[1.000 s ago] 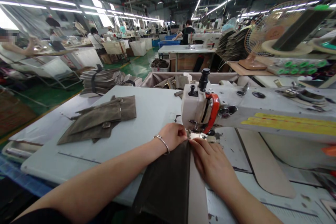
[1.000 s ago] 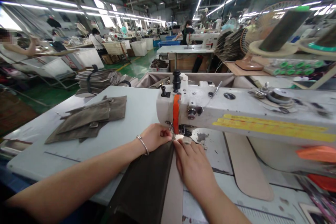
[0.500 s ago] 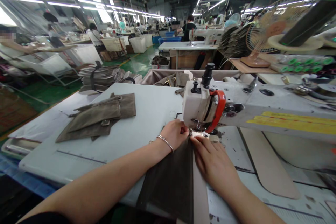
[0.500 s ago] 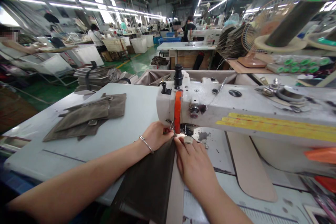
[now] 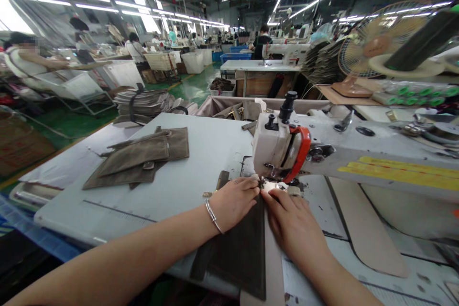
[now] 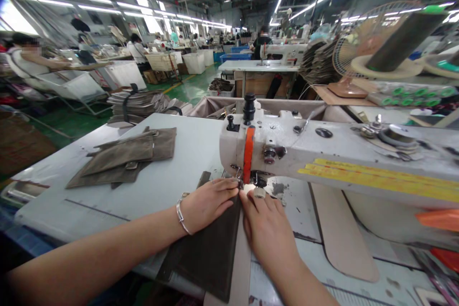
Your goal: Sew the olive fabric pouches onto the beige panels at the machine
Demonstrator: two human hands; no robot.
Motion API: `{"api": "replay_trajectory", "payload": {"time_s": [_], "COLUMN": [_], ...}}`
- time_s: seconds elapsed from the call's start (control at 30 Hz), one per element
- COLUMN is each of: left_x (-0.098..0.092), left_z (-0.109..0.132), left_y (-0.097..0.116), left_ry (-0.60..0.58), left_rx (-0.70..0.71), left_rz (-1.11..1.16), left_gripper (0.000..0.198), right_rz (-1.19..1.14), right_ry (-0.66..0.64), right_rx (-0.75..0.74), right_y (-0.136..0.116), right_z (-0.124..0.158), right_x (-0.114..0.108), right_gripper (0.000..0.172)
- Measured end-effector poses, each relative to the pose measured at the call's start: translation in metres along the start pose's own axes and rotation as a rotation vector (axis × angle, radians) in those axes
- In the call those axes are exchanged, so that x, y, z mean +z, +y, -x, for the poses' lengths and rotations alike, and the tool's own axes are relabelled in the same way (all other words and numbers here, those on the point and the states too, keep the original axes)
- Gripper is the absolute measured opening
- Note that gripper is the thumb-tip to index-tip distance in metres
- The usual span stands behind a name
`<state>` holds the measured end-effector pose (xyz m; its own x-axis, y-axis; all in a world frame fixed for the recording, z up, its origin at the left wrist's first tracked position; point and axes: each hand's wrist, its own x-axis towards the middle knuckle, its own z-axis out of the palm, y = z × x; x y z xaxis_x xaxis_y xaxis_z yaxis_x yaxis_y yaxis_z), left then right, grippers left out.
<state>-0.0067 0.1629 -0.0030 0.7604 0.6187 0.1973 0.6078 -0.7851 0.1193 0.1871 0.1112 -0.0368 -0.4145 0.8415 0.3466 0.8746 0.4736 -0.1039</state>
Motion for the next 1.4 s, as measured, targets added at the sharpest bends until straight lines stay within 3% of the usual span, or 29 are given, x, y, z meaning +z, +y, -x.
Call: {"api": "replay_trajectory", "payload": {"time_s": [0.13, 0.3, 0.4, 0.5, 0.7, 0.87, 1.4], "left_x": [-0.005, -0.028, -0.036, -0.030, -0.007, 0.001, -0.001], "left_z": [0.008, 0.052, 0.080, 0.094, 0.091, 0.087, 0.053], "left_y": [0.006, 0.020, 0.037, 0.050, 0.047, 0.041, 0.020], "left_ry": [-0.051, -0.220, -0.258, -0.163, 0.027, 0.027, 0.010], "left_rx": [-0.003, 0.070, 0.169, 0.180, 0.205, 0.222, 0.259], "left_rz": [-0.002, 0.231, 0.296, 0.271, 0.238, 0.261, 0.207], "left_gripper": [0.031, 0.063, 0.056, 0.035, 0.021, 0.025, 0.027], "right_rz": [-0.008, -0.035, -0.057, -0.068, -0.070, -0.073, -0.072], "right_ry": [-0.025, -0.026, -0.022, -0.019, -0.021, -0.020, -0.002], "right_rx": [-0.016, -0.010, -0.020, -0.017, -0.012, -0.015, -0.003], "right_y": [-0.002, -0.010, -0.014, -0.015, -0.014, -0.013, -0.014], "right_z": [0.007, 0.025, 0.033, 0.033, 0.030, 0.031, 0.031], "right_x": [-0.003, -0.006, -0.006, -0.006, -0.007, -0.006, -0.007], "right_gripper": [0.045, 0.046, 0.045, 0.043, 0.042, 0.041, 0.040]}}
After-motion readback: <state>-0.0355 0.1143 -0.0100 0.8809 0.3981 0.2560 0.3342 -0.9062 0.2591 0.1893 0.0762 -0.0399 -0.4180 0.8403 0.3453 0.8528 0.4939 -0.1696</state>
